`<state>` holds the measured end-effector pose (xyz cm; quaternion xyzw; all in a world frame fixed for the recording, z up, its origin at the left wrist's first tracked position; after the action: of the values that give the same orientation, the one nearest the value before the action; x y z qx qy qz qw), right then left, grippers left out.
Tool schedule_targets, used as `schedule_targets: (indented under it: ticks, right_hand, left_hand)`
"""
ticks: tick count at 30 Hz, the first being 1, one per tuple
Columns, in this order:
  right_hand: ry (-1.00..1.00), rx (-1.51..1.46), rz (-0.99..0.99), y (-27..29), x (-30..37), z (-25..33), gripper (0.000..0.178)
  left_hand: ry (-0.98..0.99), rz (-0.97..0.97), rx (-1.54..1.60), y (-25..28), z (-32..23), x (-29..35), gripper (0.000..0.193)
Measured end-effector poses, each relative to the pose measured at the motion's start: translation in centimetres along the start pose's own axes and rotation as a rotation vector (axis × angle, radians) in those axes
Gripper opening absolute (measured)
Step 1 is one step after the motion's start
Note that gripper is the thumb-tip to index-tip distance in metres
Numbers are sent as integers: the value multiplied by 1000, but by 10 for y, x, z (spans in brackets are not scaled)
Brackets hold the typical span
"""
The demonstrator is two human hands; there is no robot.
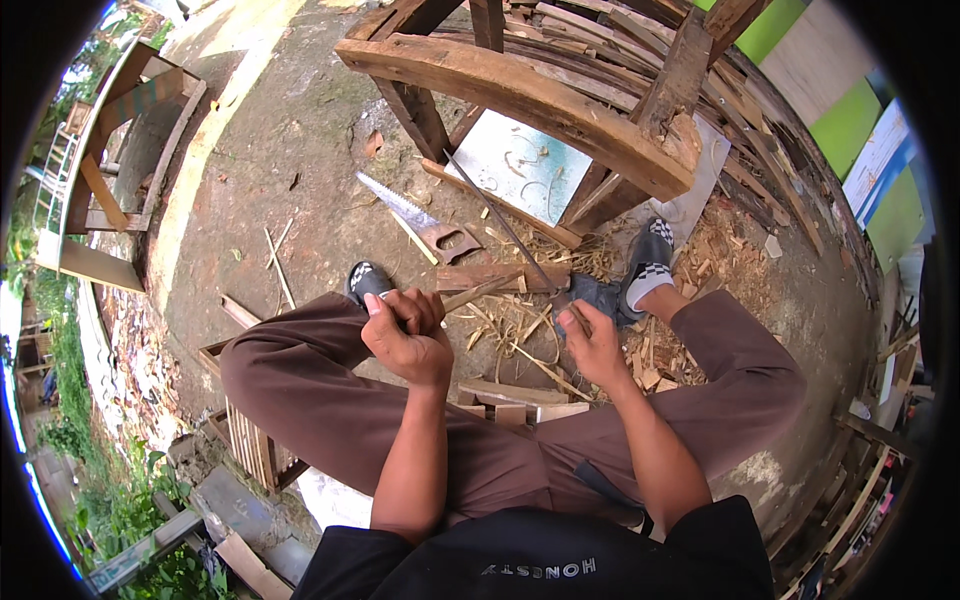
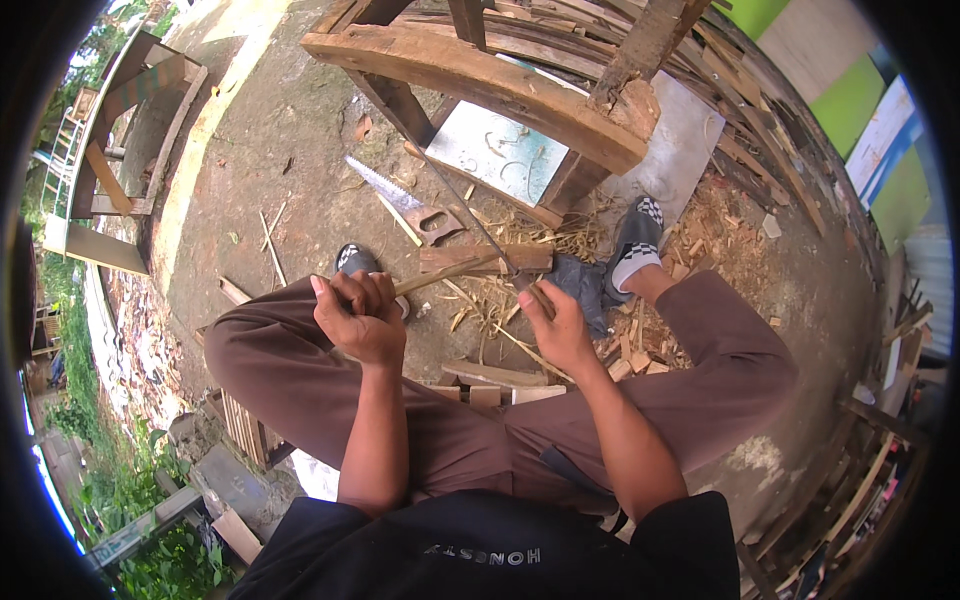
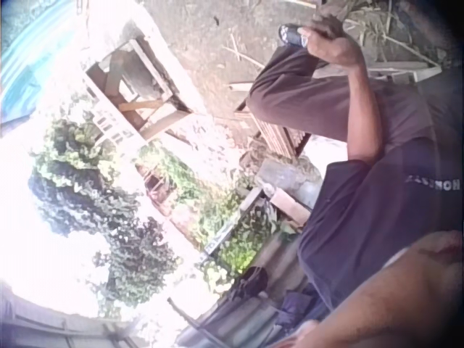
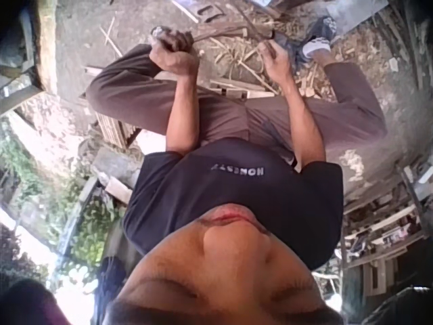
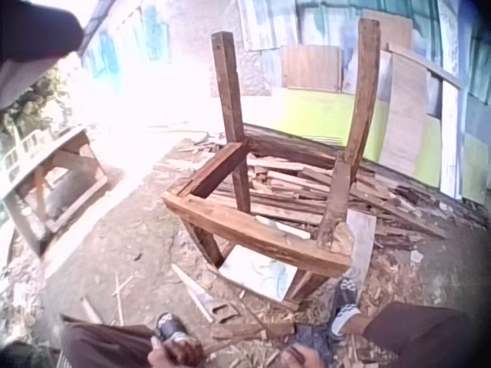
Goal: The person sits on the ground and uses a knife to shave thin strips from a small wooden stick. The person repeatedly turns the stick and shaves it from different sides, producing wood shavings that accumulate on the ground.
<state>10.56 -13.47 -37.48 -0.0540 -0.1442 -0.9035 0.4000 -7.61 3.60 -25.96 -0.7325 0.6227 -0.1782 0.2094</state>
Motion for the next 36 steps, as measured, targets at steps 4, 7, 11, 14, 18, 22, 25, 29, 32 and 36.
schedule_targets:
  ticks: [4,7,11,14,18,22,25,29,32,36]
  right_hand:
    - [-1,5,-19,-2,-1,3,46]
    - [-66,-11,10,-4,-1,-7,45]
    - [-256,-4,102,-12,6,-16,46]
    - [-277,57,168,-31,16,-14,49]
    - [-216,177,117,-48,41,-3,51]
    - [-190,135,130,-58,49,7,43]
    - [-161,198,152,-62,45,18,38]
    - [-60,125,71,-75,52,19,37]
    - [-151,125,29,-79,51,3,47]
    - [-70,146,71,-79,47,23,59]
  left_hand:
    - [6,34,-15,2,1,-2,55]
    - [-13,51,-55,-2,7,-2,55]
    - [9,37,-54,-4,9,-8,55]
    - [26,58,-63,-7,10,-8,56]
    - [28,56,-80,-13,11,1,57]
    - [10,41,-52,-6,11,3,58]
    - [-5,22,-41,-4,10,1,58]
    - [-26,80,-28,-1,9,3,57]
    - [-28,109,-22,-5,9,5,56]
    - [-18,76,-49,0,9,4,57]
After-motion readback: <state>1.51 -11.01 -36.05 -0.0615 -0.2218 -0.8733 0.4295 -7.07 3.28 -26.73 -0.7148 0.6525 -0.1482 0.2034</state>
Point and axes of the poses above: each hand's wrist, its own x-axis away from the middle knuckle, its own y-axis out of the back of the hand, z = x × y, the point moved 6 cm from there along -x, towards the middle knuckle, and after that the axes turned 15 degrees about -z, right-handed, at the moved point
